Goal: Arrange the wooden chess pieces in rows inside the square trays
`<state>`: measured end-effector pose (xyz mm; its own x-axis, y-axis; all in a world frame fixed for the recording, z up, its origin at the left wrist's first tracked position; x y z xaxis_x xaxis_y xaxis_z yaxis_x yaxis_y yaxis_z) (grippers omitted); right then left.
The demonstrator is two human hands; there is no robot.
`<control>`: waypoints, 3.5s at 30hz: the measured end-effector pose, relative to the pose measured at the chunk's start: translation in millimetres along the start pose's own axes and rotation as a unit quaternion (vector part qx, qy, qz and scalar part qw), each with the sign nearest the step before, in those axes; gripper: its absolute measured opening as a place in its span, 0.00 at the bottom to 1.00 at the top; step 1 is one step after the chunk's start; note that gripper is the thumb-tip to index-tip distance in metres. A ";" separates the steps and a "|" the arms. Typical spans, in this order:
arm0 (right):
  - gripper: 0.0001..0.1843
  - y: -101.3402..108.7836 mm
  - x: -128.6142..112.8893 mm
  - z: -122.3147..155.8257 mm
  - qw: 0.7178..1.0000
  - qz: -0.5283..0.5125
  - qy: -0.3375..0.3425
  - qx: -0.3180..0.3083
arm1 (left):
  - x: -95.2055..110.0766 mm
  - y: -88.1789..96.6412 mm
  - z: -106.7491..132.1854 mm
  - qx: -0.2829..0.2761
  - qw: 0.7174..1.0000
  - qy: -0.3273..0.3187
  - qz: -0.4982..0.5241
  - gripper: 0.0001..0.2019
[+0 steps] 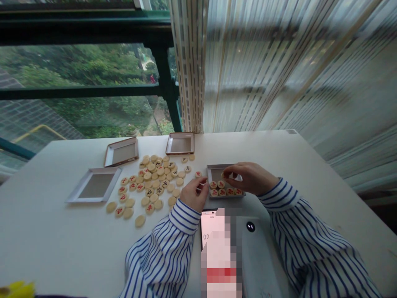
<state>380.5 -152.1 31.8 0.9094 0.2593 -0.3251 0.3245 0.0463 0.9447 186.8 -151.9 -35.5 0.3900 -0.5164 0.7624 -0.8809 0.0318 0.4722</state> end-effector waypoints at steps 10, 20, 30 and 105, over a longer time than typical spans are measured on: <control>0.12 -2.6 6.7 -0.3 0.994 0.084 -0.027 -0.070 | -3.3 -1.7 3.1 -0.015 0.999 -0.027 -0.023 0.12; 0.16 -9.8 9.1 -1.5 0.987 0.131 -0.042 -0.088 | -3.8 -2.8 5.6 -0.014 0.998 -0.055 -0.033 0.11; 0.16 -13.8 9.6 -2.7 0.983 0.154 -0.038 -0.094 | -5.6 -3.2 6.0 -0.026 0.996 -0.066 -0.056 0.11; 0.13 -10.8 6.0 -1.8 0.979 0.155 -0.025 -0.131 | -2.6 -2.3 5.6 -0.023 0.997 -0.062 -0.042 0.11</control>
<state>382.0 -149.3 19.7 0.9676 0.2519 -0.0159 -0.0411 0.2197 0.9747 186.4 -155.5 -41.0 0.4237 -0.6205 0.6599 -0.8317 0.0220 0.5548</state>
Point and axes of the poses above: each hand's wrist, its own z-axis away from the middle knuckle, its own y-axis out of the back of the hand, x = y × z, the point moved 1 cm from there along -z, towards the middle knuckle, and after that the axes turned 14 degrees about -y, right-handed, at the moved point
